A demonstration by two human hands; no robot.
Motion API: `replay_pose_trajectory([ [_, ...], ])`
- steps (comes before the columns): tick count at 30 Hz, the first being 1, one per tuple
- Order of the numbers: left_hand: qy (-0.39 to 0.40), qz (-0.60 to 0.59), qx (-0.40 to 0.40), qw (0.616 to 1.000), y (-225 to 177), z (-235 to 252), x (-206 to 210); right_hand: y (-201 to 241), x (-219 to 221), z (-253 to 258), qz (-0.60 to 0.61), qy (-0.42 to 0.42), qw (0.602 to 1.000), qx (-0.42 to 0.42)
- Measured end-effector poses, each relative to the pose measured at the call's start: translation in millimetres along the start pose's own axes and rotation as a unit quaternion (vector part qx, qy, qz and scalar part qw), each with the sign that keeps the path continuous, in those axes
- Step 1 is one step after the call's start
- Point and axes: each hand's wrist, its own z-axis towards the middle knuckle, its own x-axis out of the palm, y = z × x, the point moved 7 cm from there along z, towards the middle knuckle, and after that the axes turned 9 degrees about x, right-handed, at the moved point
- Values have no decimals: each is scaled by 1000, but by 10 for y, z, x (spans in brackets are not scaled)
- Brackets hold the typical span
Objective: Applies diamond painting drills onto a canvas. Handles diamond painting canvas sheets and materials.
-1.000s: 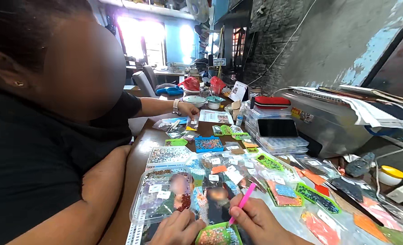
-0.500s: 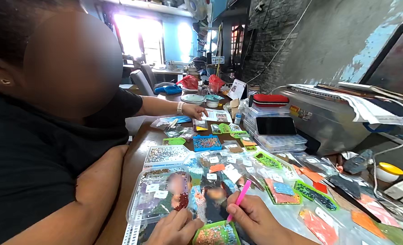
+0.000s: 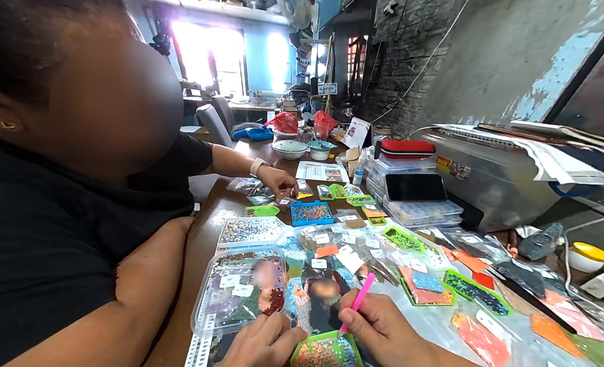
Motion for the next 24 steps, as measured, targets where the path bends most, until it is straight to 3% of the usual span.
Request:
replay_pose_trajectory([
  [17,5,-5,-10,1000,-14,26,-10,13,-50,25,27,-13,999,19],
  [24,-1,-1,-8,1000,-3,13,-6,-190,-292,61,122,-99,972,173],
])
